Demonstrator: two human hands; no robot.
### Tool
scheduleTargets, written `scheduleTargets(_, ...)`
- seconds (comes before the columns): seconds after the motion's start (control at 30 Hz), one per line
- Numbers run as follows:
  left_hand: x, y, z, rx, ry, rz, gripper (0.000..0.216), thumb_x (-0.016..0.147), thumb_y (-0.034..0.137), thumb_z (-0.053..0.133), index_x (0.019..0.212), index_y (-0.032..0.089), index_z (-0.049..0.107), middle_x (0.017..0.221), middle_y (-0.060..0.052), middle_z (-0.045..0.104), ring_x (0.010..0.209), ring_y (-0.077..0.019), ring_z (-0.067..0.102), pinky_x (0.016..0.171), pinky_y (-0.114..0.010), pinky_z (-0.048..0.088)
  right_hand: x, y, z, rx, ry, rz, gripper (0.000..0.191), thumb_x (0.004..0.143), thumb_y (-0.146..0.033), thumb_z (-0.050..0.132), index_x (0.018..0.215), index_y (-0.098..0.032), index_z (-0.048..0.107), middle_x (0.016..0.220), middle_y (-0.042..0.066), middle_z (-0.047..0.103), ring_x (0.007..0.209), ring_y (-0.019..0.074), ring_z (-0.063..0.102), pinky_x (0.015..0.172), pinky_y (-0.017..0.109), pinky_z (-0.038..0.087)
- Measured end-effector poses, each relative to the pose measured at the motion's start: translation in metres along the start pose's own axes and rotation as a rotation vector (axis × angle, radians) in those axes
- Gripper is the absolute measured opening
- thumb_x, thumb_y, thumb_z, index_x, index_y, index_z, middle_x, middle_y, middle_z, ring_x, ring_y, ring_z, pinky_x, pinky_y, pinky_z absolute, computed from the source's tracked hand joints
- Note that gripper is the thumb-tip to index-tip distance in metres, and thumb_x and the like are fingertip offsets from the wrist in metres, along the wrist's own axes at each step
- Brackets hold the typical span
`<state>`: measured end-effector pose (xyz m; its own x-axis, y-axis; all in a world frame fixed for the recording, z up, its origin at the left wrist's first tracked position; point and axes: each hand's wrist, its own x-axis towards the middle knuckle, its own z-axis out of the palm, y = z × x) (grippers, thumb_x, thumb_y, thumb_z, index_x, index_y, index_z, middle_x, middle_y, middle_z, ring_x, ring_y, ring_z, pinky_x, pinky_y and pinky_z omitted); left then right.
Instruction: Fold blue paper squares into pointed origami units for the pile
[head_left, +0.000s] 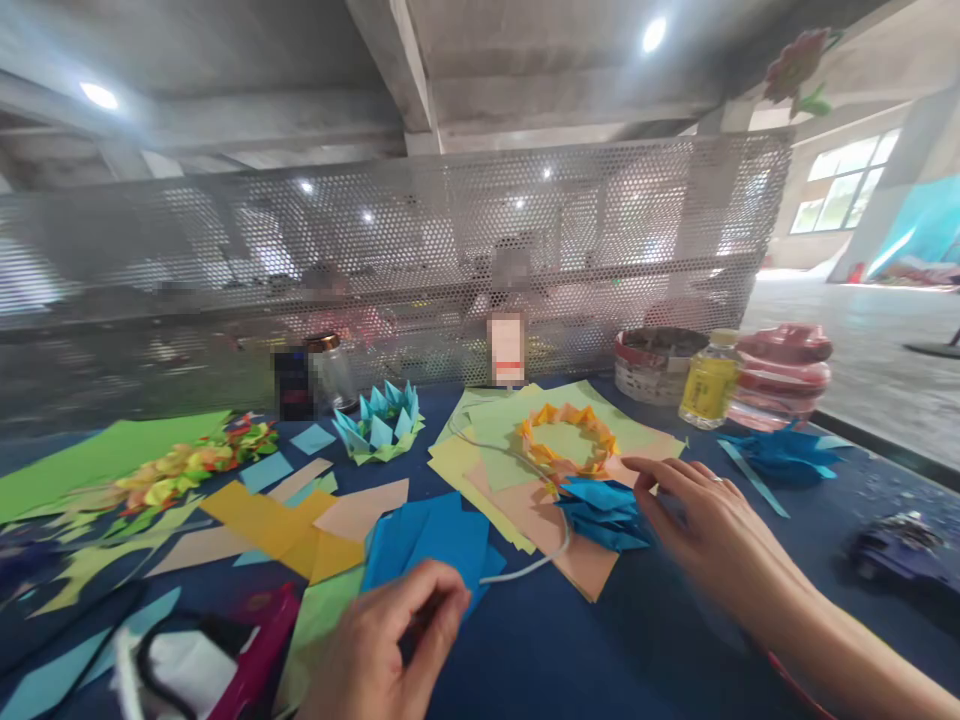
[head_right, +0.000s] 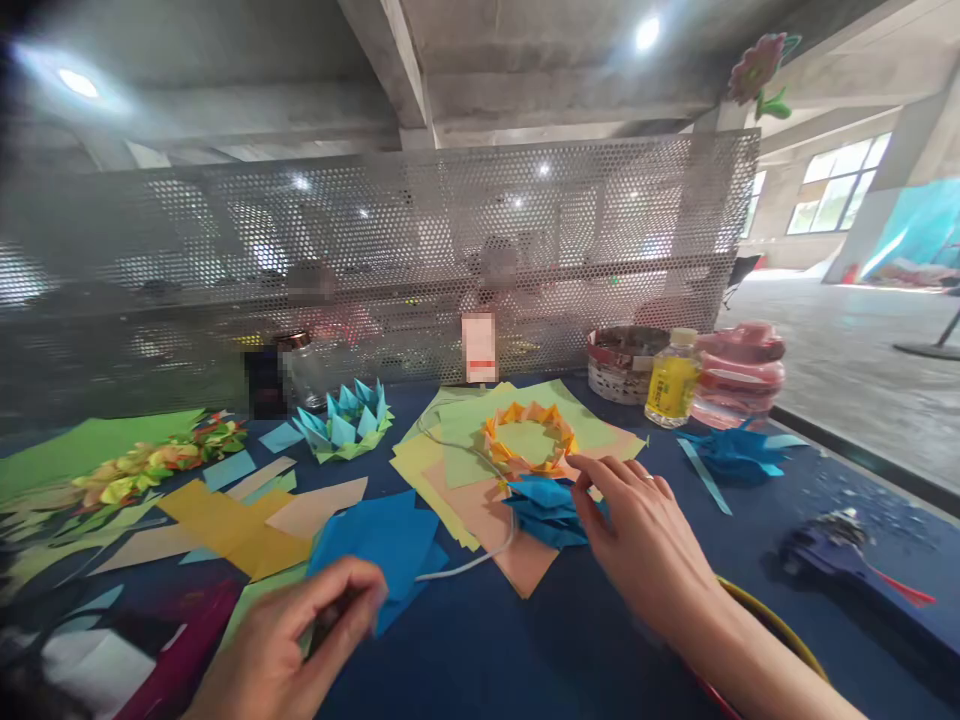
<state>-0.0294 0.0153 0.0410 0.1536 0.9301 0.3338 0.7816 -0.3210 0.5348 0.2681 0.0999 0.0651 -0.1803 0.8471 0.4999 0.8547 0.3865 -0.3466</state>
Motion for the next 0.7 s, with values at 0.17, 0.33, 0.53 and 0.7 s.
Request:
scheduleTargets(0.17, 0.009, -0.037, 0.001, 0.193, 0.062, 0.043, 0.037, 0.09, 0.035, 0.054, 0.127, 0.028, 0.052, 0.135, -0.007, 0.06, 0.121, -0.0257, 0.061, 0.094, -0.041, 0.055, -0.016, -0.018, 0.003, 0.059, -0.037, -0.187, 0.023, 0.097, -0.037, 0.046, 0.111, -0.03, 0.063, 0.107, 0.004, 0.07, 0.099, 0.0276, 0.063, 0.082, 0.046, 0.046)
scheduleTargets(0.33, 0.012, -0.035, 0.013, 0.307, 0.023, 0.088, 0.062, 0.075, 0.03, 0.072, 0.133, 0.017, 0.055, 0.133, -0.012, 0.063, 0.118, -0.0306, 0.064, 0.09, -0.042, 0.058, -0.03, -0.03, 0.008, 0.076, -0.056, -0.353, 0.018, 0.097, -0.026, 0.05, 0.111, -0.03, 0.06, 0.105, 0.003, 0.07, 0.095, 0.0237, 0.065, 0.078, 0.041, 0.051)
scheduleTargets(0.53, 0.019, -0.03, 0.006, 0.37, 0.205, 0.218, 0.026, 0.095, 0.019, 0.048, 0.113, 0.018, 0.067, 0.101, -0.005, 0.078, 0.087, -0.0218, 0.077, 0.07, -0.031, 0.064, -0.031, -0.034, 0.007, 0.136, -0.079, -0.413, 0.02, 0.096, -0.02, 0.05, 0.112, -0.029, 0.059, 0.101, 0.003, 0.069, 0.092, 0.0218, 0.066, 0.075, 0.037, 0.055)
scheduleTargets(0.7, 0.01, -0.021, 0.009, 0.356, 0.443, 0.491, 0.032, 0.094, 0.009, 0.047, 0.123, 0.012, 0.061, 0.114, -0.012, 0.074, 0.106, -0.0204, 0.071, 0.091, -0.03, 0.059, -0.037, -0.034, 0.011, 0.145, -0.095, -0.435, 0.025, 0.094, -0.019, 0.056, 0.117, -0.029, 0.057, 0.106, 0.003, 0.069, 0.097, 0.0211, 0.066, 0.08, 0.036, 0.055)
